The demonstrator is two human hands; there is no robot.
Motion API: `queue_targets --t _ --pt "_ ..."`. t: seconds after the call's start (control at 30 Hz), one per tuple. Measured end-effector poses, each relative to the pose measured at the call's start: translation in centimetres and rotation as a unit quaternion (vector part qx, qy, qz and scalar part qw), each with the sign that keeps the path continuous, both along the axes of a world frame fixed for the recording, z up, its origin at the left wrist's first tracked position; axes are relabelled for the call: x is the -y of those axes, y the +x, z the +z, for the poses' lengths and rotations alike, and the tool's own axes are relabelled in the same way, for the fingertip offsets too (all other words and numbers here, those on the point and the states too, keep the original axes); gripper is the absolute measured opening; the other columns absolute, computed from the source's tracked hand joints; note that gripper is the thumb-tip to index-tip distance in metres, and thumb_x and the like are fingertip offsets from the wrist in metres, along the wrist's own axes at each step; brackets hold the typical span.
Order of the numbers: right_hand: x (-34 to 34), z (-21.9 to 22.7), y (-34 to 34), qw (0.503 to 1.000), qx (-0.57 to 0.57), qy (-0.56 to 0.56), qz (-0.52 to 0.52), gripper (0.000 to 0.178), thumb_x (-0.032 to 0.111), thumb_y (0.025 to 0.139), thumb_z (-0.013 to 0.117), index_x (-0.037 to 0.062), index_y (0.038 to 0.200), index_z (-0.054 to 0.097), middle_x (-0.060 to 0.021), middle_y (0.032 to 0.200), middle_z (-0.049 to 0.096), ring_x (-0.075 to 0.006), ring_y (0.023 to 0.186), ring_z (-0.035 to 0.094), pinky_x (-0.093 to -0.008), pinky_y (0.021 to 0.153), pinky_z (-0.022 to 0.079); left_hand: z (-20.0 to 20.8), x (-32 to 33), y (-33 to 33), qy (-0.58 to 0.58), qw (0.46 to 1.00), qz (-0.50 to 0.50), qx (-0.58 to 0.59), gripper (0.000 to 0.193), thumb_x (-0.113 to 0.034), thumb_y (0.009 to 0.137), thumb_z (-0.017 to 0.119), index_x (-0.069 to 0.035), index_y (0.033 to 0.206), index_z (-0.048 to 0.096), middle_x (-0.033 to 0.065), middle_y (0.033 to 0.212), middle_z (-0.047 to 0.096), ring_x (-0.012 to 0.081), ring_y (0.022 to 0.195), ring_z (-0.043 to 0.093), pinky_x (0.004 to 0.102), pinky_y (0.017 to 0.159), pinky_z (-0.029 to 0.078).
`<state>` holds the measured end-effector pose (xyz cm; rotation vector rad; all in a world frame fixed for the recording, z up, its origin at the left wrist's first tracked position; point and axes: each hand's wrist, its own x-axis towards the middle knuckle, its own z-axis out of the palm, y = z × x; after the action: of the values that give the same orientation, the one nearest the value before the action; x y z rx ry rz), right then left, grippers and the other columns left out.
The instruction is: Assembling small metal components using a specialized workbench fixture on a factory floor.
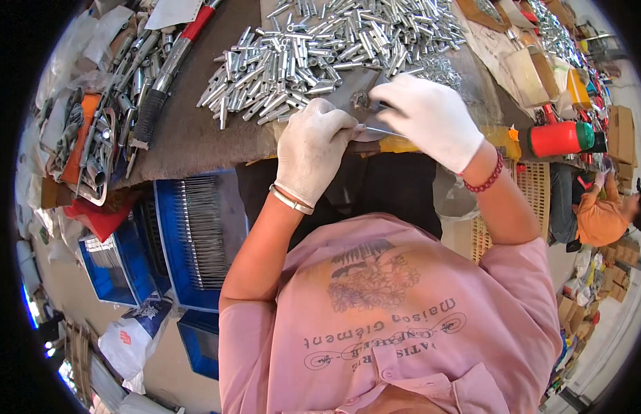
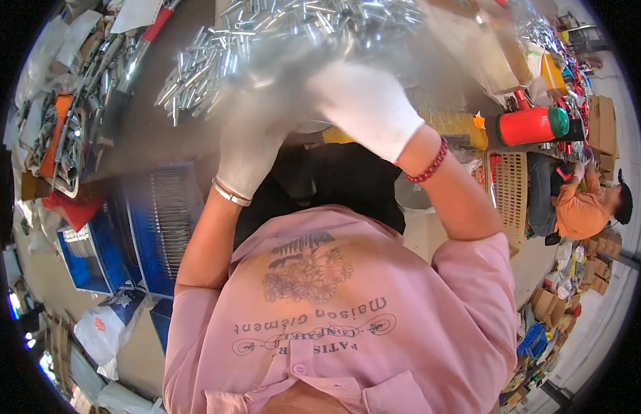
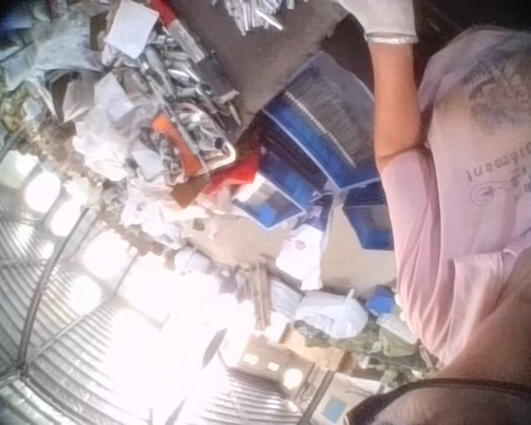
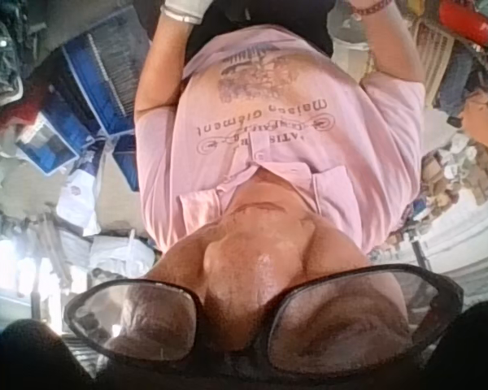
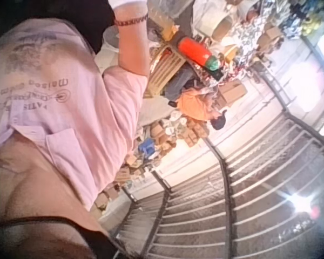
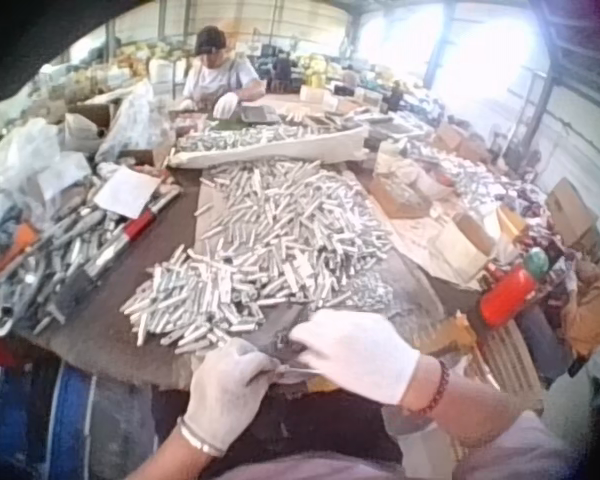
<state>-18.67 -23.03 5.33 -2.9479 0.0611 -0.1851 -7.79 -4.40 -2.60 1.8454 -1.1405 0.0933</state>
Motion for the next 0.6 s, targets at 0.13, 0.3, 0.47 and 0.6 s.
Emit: queue_targets --t 0.13,0.3,0.47,0.6 --pt "2.9 -3.2 -3.3 0.991 0.006 -0.056 -0.120 0.028 0.018 0.088 0.074 0.0110 0.115 0.071 -0.0124 0.103 0.068 -0.0337 0.097 0.068 -0.0425 0.083 0.057 0.6 0.2 0.1 0.028 1.000 -0.007 -0.008 0.009 -0.012 0.080 0.083 -0.012 0.085 0.075 0.0090 0.087 0.064 0.0331 0.084 0.067 0.0448 0.073 0.053" --pt "2.0 -4.0 -5.4 0.979 0.109 0.101 -0.136 0.032 0.009 0.087 0.076 0.0097 0.119 0.070 -0.0127 0.103 0.067 -0.0352 0.097 0.068 -0.0411 0.084 0.055 -0.4 0.2 0.3 0.037 0.998 -0.008 -0.042 0.011 -0.009 0.078 0.082 -0.010 0.086 0.075 0.0095 0.087 0.065 0.0328 0.083 0.066 0.0435 0.072 0.053" --pt "-0.5 -2.3 -7.2 0.982 0.115 0.094 -0.119 0.047 0.002 0.085 0.077 0.0153 0.130 0.071 -0.0102 0.104 0.069 -0.0321 0.085 0.071 -0.0365 0.074 0.057 -0.1 0.2 0.3 0.042 0.998 -0.024 -0.036 0.011 -0.008 0.080 0.083 -0.009 0.088 0.075 0.0093 0.087 0.065 0.0316 0.083 0.067 0.0410 0.071 0.053" --pt "-1.2 -3.6 -7.5 0.985 0.150 0.032 -0.079 0.049 0.002 0.087 0.073 0.0231 0.131 0.072 -0.0063 0.094 0.068 -0.0274 0.075 0.068 -0.0361 0.066 0.056 0.0 0.3 0.1 0.040 0.997 -0.017 -0.068 0.013 -0.009 0.080 0.084 -0.009 0.088 0.075 0.0086 0.087 0.066 0.0302 0.083 0.067 0.0400 0.072 0.053"
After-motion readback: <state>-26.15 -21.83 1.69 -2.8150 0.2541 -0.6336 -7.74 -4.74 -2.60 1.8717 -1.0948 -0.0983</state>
